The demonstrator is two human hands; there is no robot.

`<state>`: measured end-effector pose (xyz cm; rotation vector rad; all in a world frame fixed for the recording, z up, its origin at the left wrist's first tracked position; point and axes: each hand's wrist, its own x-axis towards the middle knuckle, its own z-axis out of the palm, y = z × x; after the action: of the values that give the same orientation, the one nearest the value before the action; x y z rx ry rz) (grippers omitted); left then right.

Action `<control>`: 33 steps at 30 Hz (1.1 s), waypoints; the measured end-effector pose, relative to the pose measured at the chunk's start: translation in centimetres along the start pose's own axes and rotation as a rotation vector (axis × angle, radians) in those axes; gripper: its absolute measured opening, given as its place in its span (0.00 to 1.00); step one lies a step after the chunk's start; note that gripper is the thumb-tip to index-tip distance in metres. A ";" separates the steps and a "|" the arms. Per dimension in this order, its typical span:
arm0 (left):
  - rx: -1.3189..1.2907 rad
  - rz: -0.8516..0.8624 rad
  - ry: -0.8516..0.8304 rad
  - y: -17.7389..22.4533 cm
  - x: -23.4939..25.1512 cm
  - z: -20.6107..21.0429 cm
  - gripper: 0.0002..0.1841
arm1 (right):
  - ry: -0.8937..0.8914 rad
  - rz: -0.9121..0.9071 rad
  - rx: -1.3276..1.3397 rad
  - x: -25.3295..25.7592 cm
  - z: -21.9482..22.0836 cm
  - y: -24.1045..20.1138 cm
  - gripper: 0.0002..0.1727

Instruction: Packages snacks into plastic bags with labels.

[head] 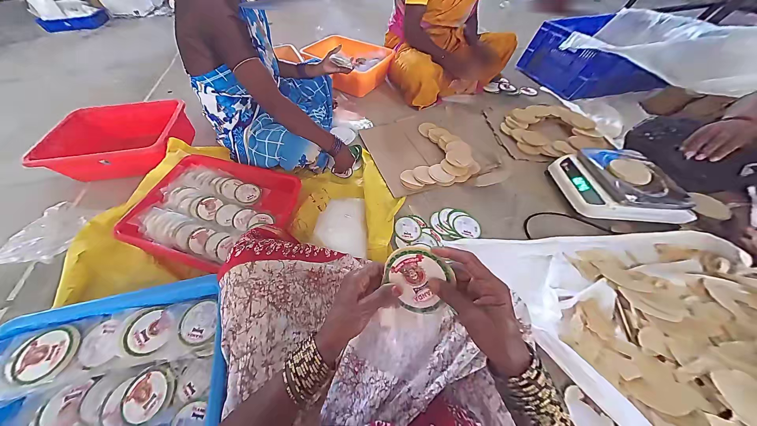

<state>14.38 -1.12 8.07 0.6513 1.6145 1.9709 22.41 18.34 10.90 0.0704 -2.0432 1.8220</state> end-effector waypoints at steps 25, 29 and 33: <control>-0.023 0.025 0.144 -2.6 -2.1 1.3 0.11 | -0.070 -0.033 -0.252 -5.6 0.8 3.4 0.20; 0.043 0.074 0.108 -3.5 -2.3 1.3 0.11 | -0.138 -0.031 -0.279 -6.1 0.9 3.7 0.16; 0.162 0.112 0.131 -4.2 -2.5 1.3 0.12 | -0.196 0.028 -0.260 -6.0 1.0 3.7 0.17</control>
<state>17.51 -1.06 4.02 0.7008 1.8689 2.0134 26.55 16.53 5.39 0.1529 -2.4122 1.6034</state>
